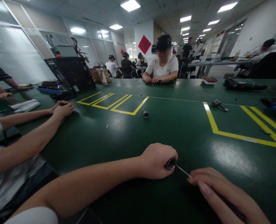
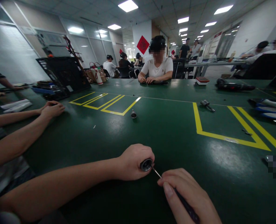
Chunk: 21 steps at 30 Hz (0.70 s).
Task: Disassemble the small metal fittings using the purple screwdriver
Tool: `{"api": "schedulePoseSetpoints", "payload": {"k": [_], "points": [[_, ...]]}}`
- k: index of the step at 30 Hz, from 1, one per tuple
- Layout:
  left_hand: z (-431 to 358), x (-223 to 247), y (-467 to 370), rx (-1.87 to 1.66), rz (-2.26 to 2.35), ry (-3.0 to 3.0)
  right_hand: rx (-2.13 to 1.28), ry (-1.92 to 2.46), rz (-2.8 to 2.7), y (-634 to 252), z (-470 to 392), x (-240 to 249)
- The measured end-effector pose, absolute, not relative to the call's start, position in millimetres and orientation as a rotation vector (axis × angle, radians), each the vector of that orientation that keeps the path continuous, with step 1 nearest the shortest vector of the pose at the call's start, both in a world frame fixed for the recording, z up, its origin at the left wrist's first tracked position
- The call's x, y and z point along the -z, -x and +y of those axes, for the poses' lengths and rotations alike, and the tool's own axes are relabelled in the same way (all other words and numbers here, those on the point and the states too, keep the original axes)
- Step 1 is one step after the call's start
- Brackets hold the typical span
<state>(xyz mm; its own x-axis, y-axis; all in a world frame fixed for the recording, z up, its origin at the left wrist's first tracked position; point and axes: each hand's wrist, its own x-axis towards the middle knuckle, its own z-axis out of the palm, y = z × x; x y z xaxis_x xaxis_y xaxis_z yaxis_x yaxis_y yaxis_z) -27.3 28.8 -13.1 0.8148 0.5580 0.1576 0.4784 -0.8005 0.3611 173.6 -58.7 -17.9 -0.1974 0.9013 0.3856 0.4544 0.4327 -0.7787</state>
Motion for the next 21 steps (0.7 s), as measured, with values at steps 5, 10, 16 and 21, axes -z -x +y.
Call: {"api": "schedulePoseSetpoints", "payload": {"k": [5, 10, 16, 21], "points": [[30.5, 11.8, 27.6, -0.391, 0.714, -2.688, -1.089, 1.339, -1.559, -182.0, -55.9, 30.7], [33.3, 10.3, 27.7, -0.516, 0.701, -2.577, -1.345, 1.296, -1.265, -176.7, -52.1, 24.4], [33.0, 11.6, 28.6, -0.672, 0.718, -2.540, -1.297, 1.321, -1.349, -177.6, -52.7, 22.6], [31.8, 14.6, 27.7, -0.858, 0.840, -2.470, -1.076, 1.295, -1.629, -175.8, -53.4, 18.6]]}}
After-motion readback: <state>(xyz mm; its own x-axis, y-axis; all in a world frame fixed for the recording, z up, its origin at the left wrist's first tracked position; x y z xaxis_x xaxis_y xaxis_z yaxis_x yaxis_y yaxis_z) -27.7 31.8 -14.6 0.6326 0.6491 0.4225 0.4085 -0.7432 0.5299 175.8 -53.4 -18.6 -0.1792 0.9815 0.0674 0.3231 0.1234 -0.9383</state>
